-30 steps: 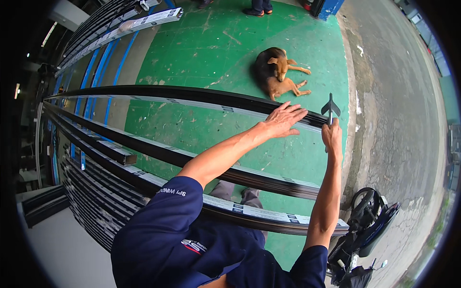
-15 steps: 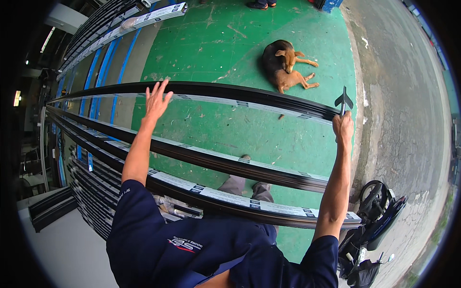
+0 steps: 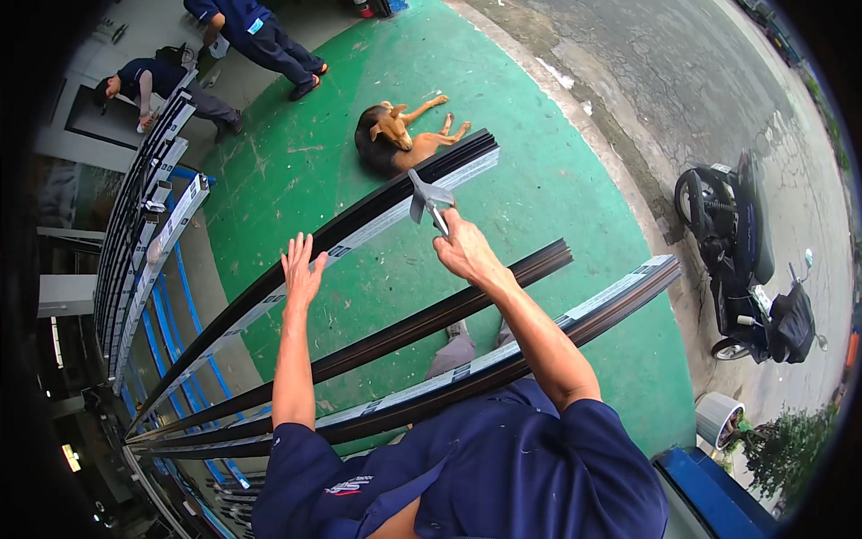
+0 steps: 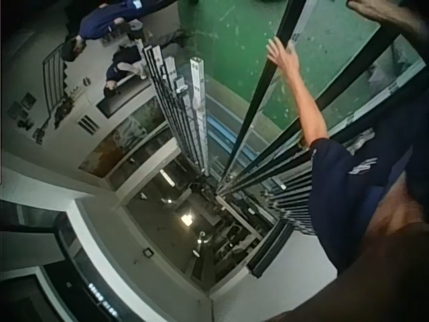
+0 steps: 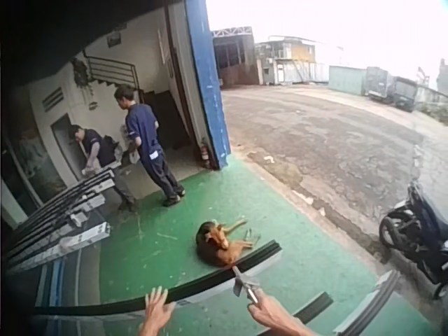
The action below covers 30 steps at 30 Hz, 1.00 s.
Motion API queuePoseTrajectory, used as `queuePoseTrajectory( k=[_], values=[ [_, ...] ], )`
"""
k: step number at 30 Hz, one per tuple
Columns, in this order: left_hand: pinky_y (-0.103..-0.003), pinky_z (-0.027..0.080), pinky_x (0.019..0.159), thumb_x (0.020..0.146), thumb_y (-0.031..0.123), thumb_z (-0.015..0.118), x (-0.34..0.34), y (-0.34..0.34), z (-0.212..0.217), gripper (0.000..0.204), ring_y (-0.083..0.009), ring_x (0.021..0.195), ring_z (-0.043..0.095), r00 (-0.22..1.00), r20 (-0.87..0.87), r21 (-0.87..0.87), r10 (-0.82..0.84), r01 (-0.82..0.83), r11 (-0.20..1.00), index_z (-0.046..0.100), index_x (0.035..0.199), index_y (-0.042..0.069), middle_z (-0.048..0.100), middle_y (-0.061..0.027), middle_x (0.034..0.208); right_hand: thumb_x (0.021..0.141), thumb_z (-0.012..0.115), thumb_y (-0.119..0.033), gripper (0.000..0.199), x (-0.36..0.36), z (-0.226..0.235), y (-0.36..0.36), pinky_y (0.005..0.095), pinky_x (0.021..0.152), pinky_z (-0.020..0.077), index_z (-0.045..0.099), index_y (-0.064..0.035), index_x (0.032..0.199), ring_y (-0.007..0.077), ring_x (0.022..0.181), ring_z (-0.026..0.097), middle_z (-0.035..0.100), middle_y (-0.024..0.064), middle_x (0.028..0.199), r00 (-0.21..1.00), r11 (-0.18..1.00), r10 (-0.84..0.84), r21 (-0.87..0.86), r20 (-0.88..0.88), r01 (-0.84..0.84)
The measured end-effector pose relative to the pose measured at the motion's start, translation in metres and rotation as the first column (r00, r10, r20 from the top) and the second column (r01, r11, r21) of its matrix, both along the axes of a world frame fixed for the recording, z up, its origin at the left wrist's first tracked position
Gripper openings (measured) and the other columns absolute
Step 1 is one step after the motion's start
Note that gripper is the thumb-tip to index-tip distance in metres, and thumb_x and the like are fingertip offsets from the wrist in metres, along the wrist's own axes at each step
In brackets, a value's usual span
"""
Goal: The person cuts the protective wrapping from metal frame beams using shears, prepares a utility knife blade at a workbench, trims the frame ends with the blade, and unrolls a rubber gasket from a spool to insert it into the grooves of the metal frames by hand.
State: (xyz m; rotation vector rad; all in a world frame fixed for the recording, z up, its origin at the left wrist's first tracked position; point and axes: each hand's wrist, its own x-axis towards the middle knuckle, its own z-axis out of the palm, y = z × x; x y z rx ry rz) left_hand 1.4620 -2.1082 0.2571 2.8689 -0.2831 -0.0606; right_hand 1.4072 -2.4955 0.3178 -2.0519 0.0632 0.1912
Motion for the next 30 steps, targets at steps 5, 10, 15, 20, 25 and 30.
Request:
queuePoseTrajectory(
  k=[5,10,15,20,25,30],
  values=[
    [-0.057,0.01,0.118,0.092,0.057,0.055,-0.003,0.005,-0.009,0.071,-0.0325,0.148,0.021,0.998,0.008,0.012,0.056,-0.056,0.998,0.042,0.149,0.015,0.031,-0.0108,0.158,0.083,0.053,-0.017,0.033,-0.041,-0.005,-0.013,0.0525,0.076,0.0452,0.05,0.0036,0.109,0.0463,0.082,0.06,0.06,0.0302,0.083,0.99,0.995,0.031,0.102,-0.138,-0.017],
    [-0.06,0.01,0.116,0.09,0.057,0.057,-0.001,-0.002,-0.004,0.073,-0.0341,0.147,0.021,0.997,-0.037,0.017,0.073,-0.072,0.997,0.041,0.149,0.017,0.032,-0.011,0.157,0.082,0.053,-0.018,0.036,-0.054,-0.009,-0.023,0.0486,0.073,0.0466,0.053,0.0021,0.112,0.0401,0.08,0.062,0.061,0.0264,0.083,0.984,0.989,-0.021,0.143,-0.177,0.047],
    [-0.06,0.01,0.117,0.09,0.058,0.057,0.001,-0.005,0.002,0.073,-0.0343,0.148,0.02,0.991,-0.093,-0.029,0.098,-0.101,0.994,0.043,0.148,0.016,0.031,-0.0126,0.157,0.079,0.061,-0.019,0.045,-0.058,0.002,-0.031,0.0381,0.078,0.0485,0.058,-0.0007,0.12,0.0248,0.085,0.061,0.065,0.0153,0.098,0.962,0.969,-0.07,0.21,-0.263,0.128],
    [-0.057,0.013,0.117,0.091,0.06,0.054,0.004,-0.005,0.013,0.073,-0.0363,0.147,0.02,0.991,-0.089,-0.03,0.101,-0.104,0.994,0.045,0.146,0.012,0.027,-0.0196,0.158,0.08,0.06,-0.017,0.045,-0.078,0.01,-0.052,0.0353,0.074,0.0484,0.057,-0.0016,0.122,0.0207,0.079,0.059,0.065,0.0137,0.097,0.975,0.964,-0.053,0.245,-0.216,0.106],
    [-0.054,0.021,0.116,0.091,0.064,0.049,0.01,-0.001,0.005,0.084,-0.041,0.144,0.026,0.946,0.007,0.15,0.324,-0.322,0.935,0.044,0.141,-0.004,0.032,-0.0277,0.152,0.081,0.055,-0.016,0.038,-0.104,0.021,-0.084,0.0377,0.072,0.0481,0.058,-0.0005,0.115,0.023,0.078,0.06,0.062,0.014,0.085,0.965,0.908,-0.052,0.39,-0.258,0.153],
    [-0.047,0.027,0.116,0.086,0.076,0.042,0.022,-0.031,0.003,0.102,-0.044,0.14,0.032,0.929,-0.092,0.234,0.359,-0.33,0.914,0.043,0.139,-0.011,0.035,-0.03,0.149,0.083,0.054,-0.014,0.032,-0.116,0.017,-0.108,0.0301,0.057,0.0451,0.059,-0.0033,0.113,0.0113,0.072,0.055,0.061,0.0055,0.08,0.978,0.835,-0.052,0.529,-0.203,0.154]
  ],
)
